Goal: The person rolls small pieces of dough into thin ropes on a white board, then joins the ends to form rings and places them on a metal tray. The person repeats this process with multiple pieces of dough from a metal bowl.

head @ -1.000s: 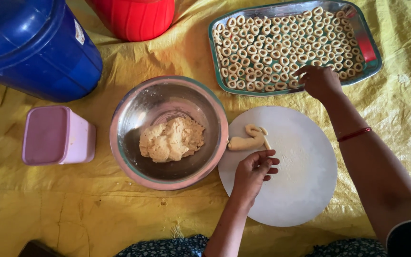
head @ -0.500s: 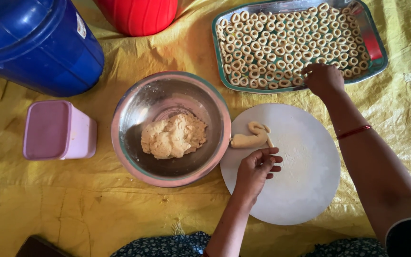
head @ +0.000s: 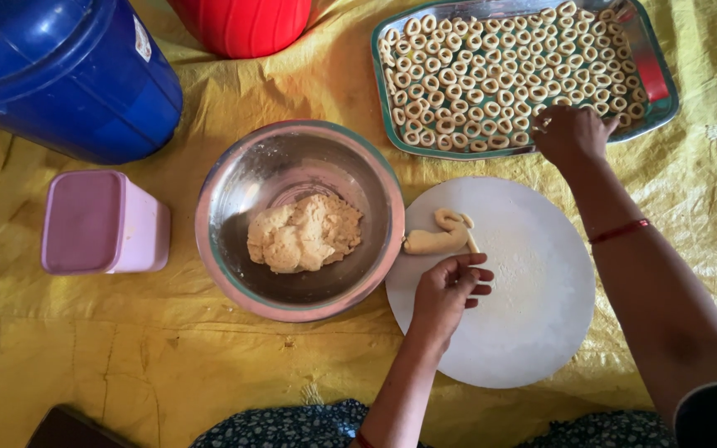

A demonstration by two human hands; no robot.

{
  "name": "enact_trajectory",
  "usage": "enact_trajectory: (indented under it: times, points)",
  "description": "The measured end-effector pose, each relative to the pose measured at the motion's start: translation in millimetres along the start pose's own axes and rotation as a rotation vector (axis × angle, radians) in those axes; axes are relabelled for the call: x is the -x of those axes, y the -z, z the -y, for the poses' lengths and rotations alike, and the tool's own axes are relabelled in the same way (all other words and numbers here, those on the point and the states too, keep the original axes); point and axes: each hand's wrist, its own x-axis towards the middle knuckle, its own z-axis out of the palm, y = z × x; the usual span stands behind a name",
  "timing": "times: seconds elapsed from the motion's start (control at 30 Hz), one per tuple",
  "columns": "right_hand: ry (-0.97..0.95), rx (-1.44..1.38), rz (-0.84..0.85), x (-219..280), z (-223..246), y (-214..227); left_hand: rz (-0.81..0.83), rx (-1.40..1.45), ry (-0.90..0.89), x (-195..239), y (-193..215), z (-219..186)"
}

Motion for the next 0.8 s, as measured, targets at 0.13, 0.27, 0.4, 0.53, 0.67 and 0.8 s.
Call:
enact_trajectory:
  times: [0.13, 0.27, 0.4, 0.53, 0.67, 0.8]
  points:
    - [0.237, -0.169, -0.060, 45, 12, 14, -0.108, 0.150, -0.086, -1, 1, -5]
    - [0.472, -0.341, 0.008, 135, 41, 26, -0.215, 0.278, -0.298, 0, 2, -15]
    - [0.302, -0.229, 0.023, 215, 75, 44, -0.263, 0.315, -0.351, 1, 4, -22]
    - [0.242, -0.334, -0.113, 252, 89, 58, -0.251, 0.288, -0.319, 1, 6, -22]
    - [0.249, -0.212, -0.105, 267, 61, 56, -0.258, 0.271, -0.320, -4, 12, -17]
    - [0.368, -0.120, -0.166, 283, 29, 35, -0.230, 0.257, -0.353, -12, 15, -4]
